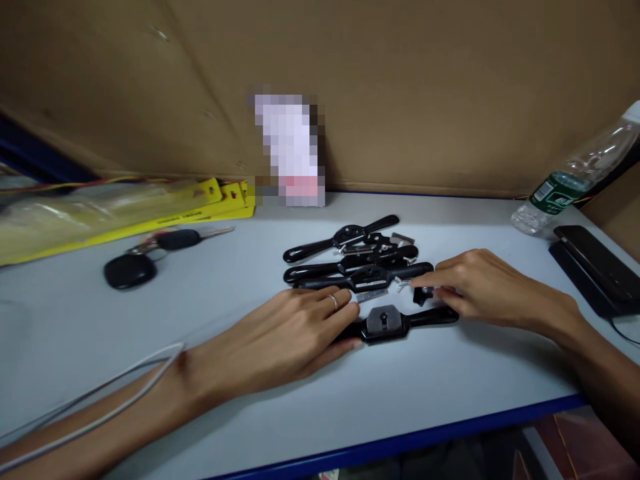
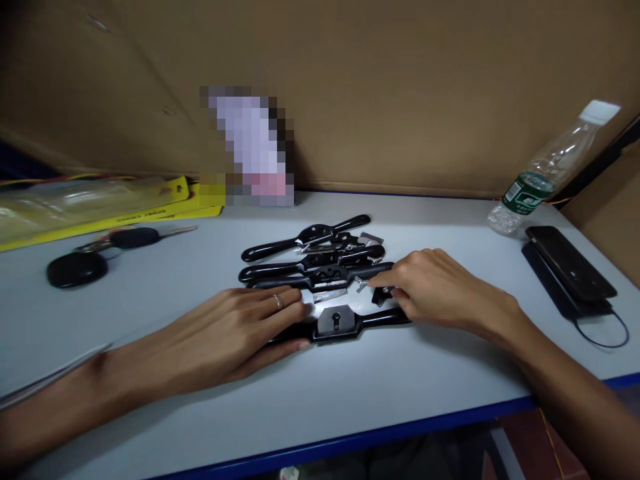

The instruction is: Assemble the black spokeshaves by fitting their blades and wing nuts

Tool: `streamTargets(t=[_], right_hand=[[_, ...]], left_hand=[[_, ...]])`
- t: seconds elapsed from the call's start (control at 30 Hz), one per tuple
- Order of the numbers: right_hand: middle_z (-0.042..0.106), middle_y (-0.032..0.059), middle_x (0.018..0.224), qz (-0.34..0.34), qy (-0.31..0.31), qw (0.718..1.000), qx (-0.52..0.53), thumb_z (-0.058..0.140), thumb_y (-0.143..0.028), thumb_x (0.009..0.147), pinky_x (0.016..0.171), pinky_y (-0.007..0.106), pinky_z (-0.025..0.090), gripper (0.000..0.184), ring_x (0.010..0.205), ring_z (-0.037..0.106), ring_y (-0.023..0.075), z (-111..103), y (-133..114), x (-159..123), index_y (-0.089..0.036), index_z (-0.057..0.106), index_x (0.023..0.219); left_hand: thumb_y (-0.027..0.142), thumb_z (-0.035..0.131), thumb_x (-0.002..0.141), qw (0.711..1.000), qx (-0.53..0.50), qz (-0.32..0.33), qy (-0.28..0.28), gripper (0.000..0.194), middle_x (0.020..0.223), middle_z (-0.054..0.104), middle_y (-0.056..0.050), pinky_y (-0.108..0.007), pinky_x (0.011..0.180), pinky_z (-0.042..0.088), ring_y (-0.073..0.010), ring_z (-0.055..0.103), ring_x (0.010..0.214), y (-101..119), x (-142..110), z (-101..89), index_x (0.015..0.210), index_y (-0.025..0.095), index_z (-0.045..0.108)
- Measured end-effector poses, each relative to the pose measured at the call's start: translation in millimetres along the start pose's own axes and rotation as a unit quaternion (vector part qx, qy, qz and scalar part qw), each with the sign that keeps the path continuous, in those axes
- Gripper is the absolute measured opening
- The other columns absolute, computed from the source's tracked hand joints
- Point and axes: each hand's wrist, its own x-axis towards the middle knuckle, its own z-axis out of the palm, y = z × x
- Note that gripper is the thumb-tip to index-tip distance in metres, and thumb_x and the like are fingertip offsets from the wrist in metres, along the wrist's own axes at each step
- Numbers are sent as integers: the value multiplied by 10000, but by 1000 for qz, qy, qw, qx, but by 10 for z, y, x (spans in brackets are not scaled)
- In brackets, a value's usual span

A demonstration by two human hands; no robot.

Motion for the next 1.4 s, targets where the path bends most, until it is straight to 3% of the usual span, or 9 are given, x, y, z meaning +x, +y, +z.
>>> streamTargets(t=[0.2,0.43,0.6,0.77,0.97,1.1,1.4], right_hand=[[650,5,731,63,-39,997,-21,585,-169,889,608,302,283,88,629,524,165,39,72,-6,-231,634,926],[625,-4,747,70,-68,995,18,604,-165,860,625,303,297,93,656,529,171,-22,182,-75,-245,626,902],[625,-14,714,93,-65,993,12,609,-155,826,627,301,303,94,648,511,162,-54,232,-104,-233,601,774],[649,2,785,87,-7,996,-13,601,-152,853,638,303,291,77,682,526,163,-75,205,-91,-224,596,824],[661,-23,755,54,80,991,88,566,-146,908,669,285,367,250,674,574,153,-100,67,-42,-235,688,1107],[695,20,908,3,74,992,101,542,-79,886,708,278,398,278,765,606,149,-64,17,-18,-213,733,1038],[643,-10,790,71,155,966,196,645,-132,844,670,276,402,107,689,557,123,64,-143,68,-192,672,760]], left_hand=[[402,326,1101,1000,-7,-8,-5,406,809,624,-29,-319,552,398,-181,591,643,3,1,-5,881,186,590],[400,380,1088,1000,-22,-17,-12,351,828,630,-25,-304,565,383,-175,581,661,-10,-8,3,898,191,588],[416,317,1104,1000,-14,-13,-17,388,828,632,-23,-305,577,398,-177,591,663,-4,-2,-2,896,195,559],[412,329,1101,1000,-13,-13,-21,384,832,631,-24,-319,570,413,-185,605,668,1,-11,0,897,193,570],[395,381,1086,999,-33,-23,-17,365,821,633,-29,-327,557,414,-184,584,656,-8,-11,0,879,191,603],[400,358,1094,999,-27,-15,-11,378,827,635,-28,-323,555,407,-183,590,655,-6,-4,3,883,191,592],[398,302,1107,1000,-1,-5,-8,390,815,622,-24,-322,571,398,-189,594,653,3,1,-1,896,192,557]])
